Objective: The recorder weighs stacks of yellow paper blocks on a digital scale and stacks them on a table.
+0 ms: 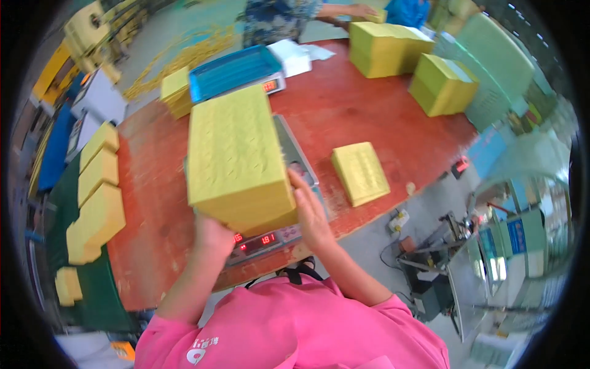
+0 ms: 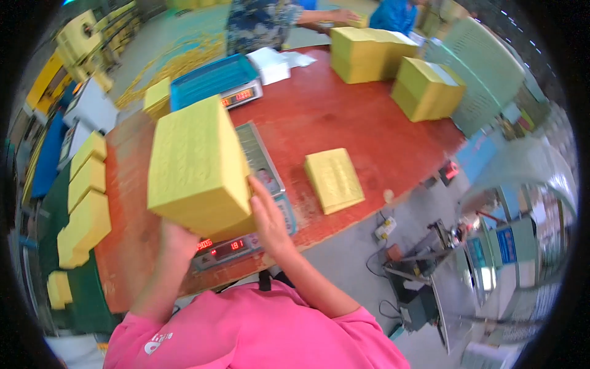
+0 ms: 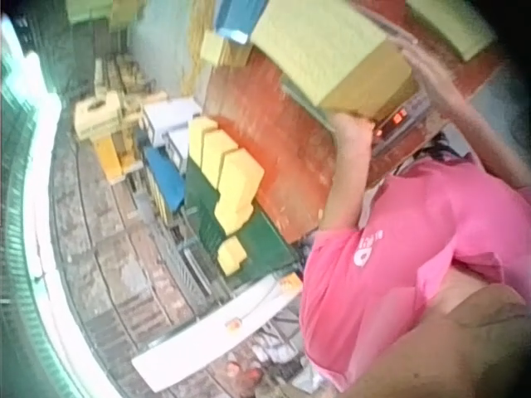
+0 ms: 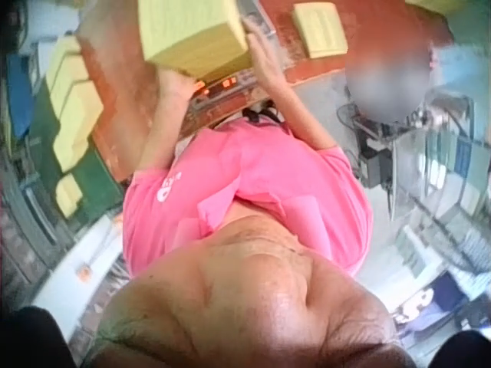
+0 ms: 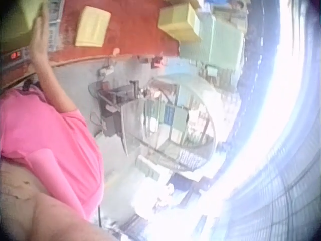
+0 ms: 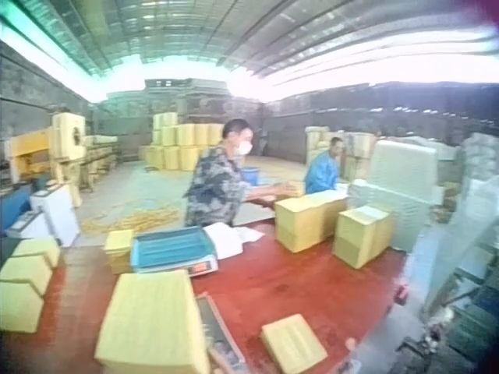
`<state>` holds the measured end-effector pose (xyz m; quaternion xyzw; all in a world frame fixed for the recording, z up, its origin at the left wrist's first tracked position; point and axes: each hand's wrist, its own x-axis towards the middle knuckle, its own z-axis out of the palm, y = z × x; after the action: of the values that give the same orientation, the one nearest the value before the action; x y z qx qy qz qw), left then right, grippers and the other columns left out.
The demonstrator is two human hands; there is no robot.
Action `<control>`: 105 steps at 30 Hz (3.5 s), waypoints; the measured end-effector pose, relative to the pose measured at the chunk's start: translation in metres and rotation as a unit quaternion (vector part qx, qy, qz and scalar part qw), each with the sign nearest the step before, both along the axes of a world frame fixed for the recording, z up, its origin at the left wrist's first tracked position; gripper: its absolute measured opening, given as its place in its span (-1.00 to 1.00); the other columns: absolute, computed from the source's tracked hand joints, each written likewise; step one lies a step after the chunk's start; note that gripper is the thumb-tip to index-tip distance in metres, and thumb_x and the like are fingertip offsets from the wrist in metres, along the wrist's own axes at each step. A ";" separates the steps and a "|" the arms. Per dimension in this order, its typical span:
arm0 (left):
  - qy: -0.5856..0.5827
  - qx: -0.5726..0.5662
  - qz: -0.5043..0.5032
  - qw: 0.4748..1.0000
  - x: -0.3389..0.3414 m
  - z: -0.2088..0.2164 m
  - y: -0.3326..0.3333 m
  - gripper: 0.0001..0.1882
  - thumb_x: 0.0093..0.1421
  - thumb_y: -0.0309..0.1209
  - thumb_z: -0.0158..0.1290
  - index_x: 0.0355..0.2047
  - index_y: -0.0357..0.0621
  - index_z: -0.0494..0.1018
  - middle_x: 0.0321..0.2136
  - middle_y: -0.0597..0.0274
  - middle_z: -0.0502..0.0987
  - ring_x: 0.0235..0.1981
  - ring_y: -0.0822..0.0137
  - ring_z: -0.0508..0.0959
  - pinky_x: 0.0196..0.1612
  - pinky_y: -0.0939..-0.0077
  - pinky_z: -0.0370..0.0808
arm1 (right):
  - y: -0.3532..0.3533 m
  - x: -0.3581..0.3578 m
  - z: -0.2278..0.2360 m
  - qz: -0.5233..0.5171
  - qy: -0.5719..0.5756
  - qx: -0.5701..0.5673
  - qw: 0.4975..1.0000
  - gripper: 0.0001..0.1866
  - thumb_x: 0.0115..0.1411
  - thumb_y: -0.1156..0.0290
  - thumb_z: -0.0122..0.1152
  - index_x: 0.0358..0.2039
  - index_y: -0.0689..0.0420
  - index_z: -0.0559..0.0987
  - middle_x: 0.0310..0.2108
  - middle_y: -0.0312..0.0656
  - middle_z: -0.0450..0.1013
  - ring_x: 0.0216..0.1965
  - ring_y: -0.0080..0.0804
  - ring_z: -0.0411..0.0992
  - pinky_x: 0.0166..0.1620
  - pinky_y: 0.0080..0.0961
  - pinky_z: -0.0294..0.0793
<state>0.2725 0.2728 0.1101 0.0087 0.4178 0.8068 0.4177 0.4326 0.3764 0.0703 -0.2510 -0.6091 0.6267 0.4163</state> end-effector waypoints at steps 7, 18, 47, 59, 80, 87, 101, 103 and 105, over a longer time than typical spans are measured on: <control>0.157 0.005 -0.202 0.967 -0.029 0.112 0.001 -0.41 0.34 0.02 -0.13 0.15 -0.19 0.31 0.05 0.14 0.47 0.09 0.25 0.45 0.13 0.25 0.38 | -0.012 0.041 -0.045 -0.014 -0.010 -0.173 0.985 -0.57 0.40 0.28 -0.07 0.17 0.27 0.35 0.10 -0.12 0.38 0.14 -0.35 0.34 0.17 -0.40 0.32; 0.149 -0.096 -0.189 0.966 0.011 0.101 0.047 -0.47 0.31 -0.14 -0.05 0.18 -0.18 0.28 0.04 0.15 0.48 0.04 0.26 0.49 0.10 0.29 0.42 | 0.048 0.075 -0.011 0.157 0.038 -0.373 0.914 -0.63 0.37 0.19 0.00 0.08 0.13 0.42 -0.02 -0.27 0.42 0.01 -0.44 0.39 0.02 -0.34 0.46; 0.172 -0.115 -0.350 0.914 0.302 0.004 0.628 -0.07 0.11 0.07 0.16 0.33 0.10 -0.09 0.26 0.03 0.13 0.26 -0.10 0.18 0.07 -0.40 0.30 | 0.492 0.318 -0.076 -0.231 0.024 -0.181 0.956 -0.43 0.32 0.51 0.01 0.32 0.22 0.16 0.21 -0.09 0.25 0.14 -0.34 0.34 0.14 -0.45 0.35; 0.205 -0.011 -0.392 0.897 0.218 0.022 0.425 0.04 0.19 0.18 0.04 0.41 -0.14 -0.21 0.37 -0.01 0.01 0.32 0.10 0.15 0.12 0.14 0.38 | 0.325 0.242 -0.028 0.013 0.007 -0.147 0.989 -0.73 0.28 0.53 -0.08 -0.06 0.31 0.48 -0.19 -0.10 0.48 -0.21 -0.32 0.50 -0.14 -0.40 0.53; 0.147 -0.327 0.202 0.912 -0.046 -0.023 -0.316 -0.39 0.27 0.03 -0.01 0.08 -0.24 0.38 -0.04 0.07 0.51 -0.03 0.24 0.52 0.02 0.31 0.45 | -0.184 -0.079 -0.048 0.544 -0.088 -0.190 0.812 -0.79 0.33 0.57 -0.06 -0.10 0.26 0.52 -0.21 -0.12 0.52 -0.23 -0.40 0.52 -0.12 -0.50 0.51; 0.345 -0.471 0.153 0.797 -0.216 -0.029 -0.290 -0.44 0.26 0.00 -0.01 0.05 -0.21 0.43 -0.02 0.12 0.52 -0.03 0.20 0.53 -0.02 0.26 0.47 | -0.199 -0.130 -0.106 0.421 -0.073 0.134 0.894 -0.84 0.19 0.64 0.10 -0.21 0.25 0.56 -0.28 -0.06 0.53 -0.33 -0.29 0.55 -0.23 -0.46 0.53; 0.713 -0.615 0.025 0.336 -0.463 -0.078 -0.249 -0.51 0.36 -0.17 -0.21 0.17 -0.21 0.30 0.18 0.04 0.35 0.27 0.17 0.26 0.32 0.17 0.12 | -0.220 -0.158 -0.095 0.407 -0.107 0.245 0.873 -0.70 -0.03 0.68 0.21 -0.23 0.16 0.59 -0.31 -0.10 0.54 -0.32 -0.17 0.56 -0.27 -0.39 0.57; 0.714 -0.605 0.009 0.352 -0.448 -0.075 -0.253 -0.50 0.36 -0.17 -0.20 0.17 -0.24 0.30 0.18 0.02 0.35 0.26 0.15 0.27 0.32 0.18 0.13 | -0.223 -0.158 -0.096 0.396 -0.103 0.257 0.876 -0.70 -0.04 0.68 0.21 -0.23 0.19 0.58 -0.30 -0.07 0.54 -0.32 -0.14 0.56 -0.28 -0.36 0.57; 0.711 -0.597 -0.006 0.371 -0.422 -0.077 -0.261 -0.50 0.36 -0.18 -0.20 0.17 -0.27 0.30 0.18 0.00 0.35 0.26 0.13 0.27 0.32 0.19 0.14 | -0.226 -0.157 -0.097 0.393 -0.105 0.269 0.873 -0.71 -0.04 0.68 0.21 -0.24 0.19 0.58 -0.31 -0.06 0.54 -0.32 -0.12 0.55 -0.27 -0.34 0.57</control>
<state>-0.1491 0.0117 0.0331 0.3302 0.9337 0.0409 -0.1321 0.2755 0.1508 -0.0265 0.0659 -0.8427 0.5205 0.1207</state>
